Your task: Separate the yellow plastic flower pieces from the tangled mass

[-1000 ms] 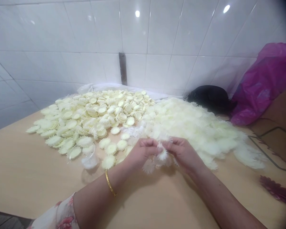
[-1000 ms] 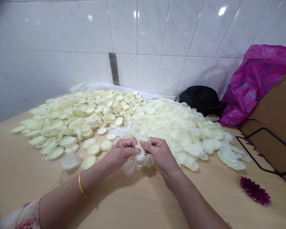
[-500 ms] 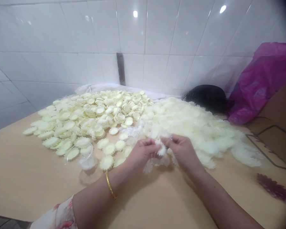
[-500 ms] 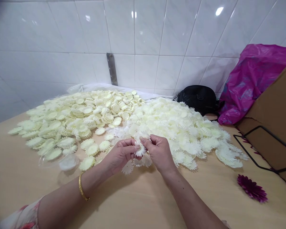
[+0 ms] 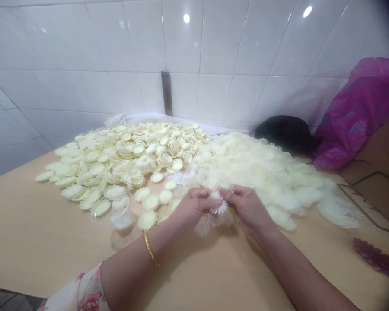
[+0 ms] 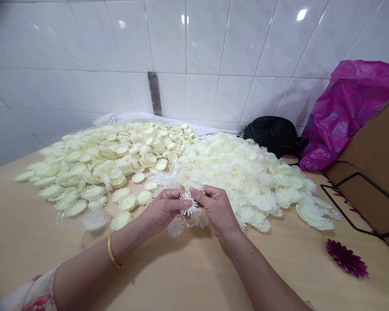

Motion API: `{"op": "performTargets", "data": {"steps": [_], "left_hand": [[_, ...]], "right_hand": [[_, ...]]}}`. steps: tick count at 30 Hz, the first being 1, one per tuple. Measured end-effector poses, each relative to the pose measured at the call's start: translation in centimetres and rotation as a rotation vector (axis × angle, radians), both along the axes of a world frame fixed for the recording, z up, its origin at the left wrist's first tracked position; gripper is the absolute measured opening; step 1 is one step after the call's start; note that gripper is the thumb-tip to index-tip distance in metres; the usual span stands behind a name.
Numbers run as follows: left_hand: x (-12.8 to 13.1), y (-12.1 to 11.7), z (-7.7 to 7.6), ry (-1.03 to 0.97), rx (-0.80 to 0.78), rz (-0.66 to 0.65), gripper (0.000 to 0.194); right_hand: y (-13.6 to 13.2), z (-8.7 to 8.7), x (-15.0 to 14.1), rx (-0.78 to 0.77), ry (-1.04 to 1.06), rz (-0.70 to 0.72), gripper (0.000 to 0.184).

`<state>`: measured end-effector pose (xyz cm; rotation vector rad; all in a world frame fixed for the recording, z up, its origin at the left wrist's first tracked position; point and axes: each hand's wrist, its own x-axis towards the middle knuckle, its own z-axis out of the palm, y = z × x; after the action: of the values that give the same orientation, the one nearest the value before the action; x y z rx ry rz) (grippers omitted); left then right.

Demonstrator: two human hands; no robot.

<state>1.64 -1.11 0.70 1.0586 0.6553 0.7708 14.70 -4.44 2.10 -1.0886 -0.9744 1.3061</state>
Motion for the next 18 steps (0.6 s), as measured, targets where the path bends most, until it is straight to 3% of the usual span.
{"op": "performTargets", "data": {"steps": [3,5,6,7,10,12,18], "left_hand": [[0.0,-1.0,0.8,-0.016,0.042,-0.111,0.010],[0.1,-1.7,1.1,-0.002,0.079,-0.305,0.008],[0.2,-1.9,1.1,0.011,0.081,-0.331,0.009],[0.3,-1.9,0.9,0.020,0.083,-0.252,0.011],[0.3,-1.0,0.0,0.030,0.038,0.023,0.013],[0.1,-0.3,-0.4,0.034,0.038,0.123,0.013],[-0.2,0.1,0.2,0.155,0.067,0.208,0.034]], "right_hand": [[1.1,-0.7,1.7,-0.002,0.052,-0.142,0.027],[1.9,-1.0,3.3,-0.024,0.064,-0.335,0.026],[2.2,-1.1,4.0,-0.019,0.062,-0.366,0.026],[2.3,-1.0,4.4,-0.007,0.044,-0.365,0.026],[2.0,-0.5,4.3,0.033,-0.076,-0.146,0.026],[1.5,-0.3,3.7,0.014,-0.099,-0.028,0.026],[0.9,-0.5,3.2,-0.050,-0.105,0.195,0.027]]}}
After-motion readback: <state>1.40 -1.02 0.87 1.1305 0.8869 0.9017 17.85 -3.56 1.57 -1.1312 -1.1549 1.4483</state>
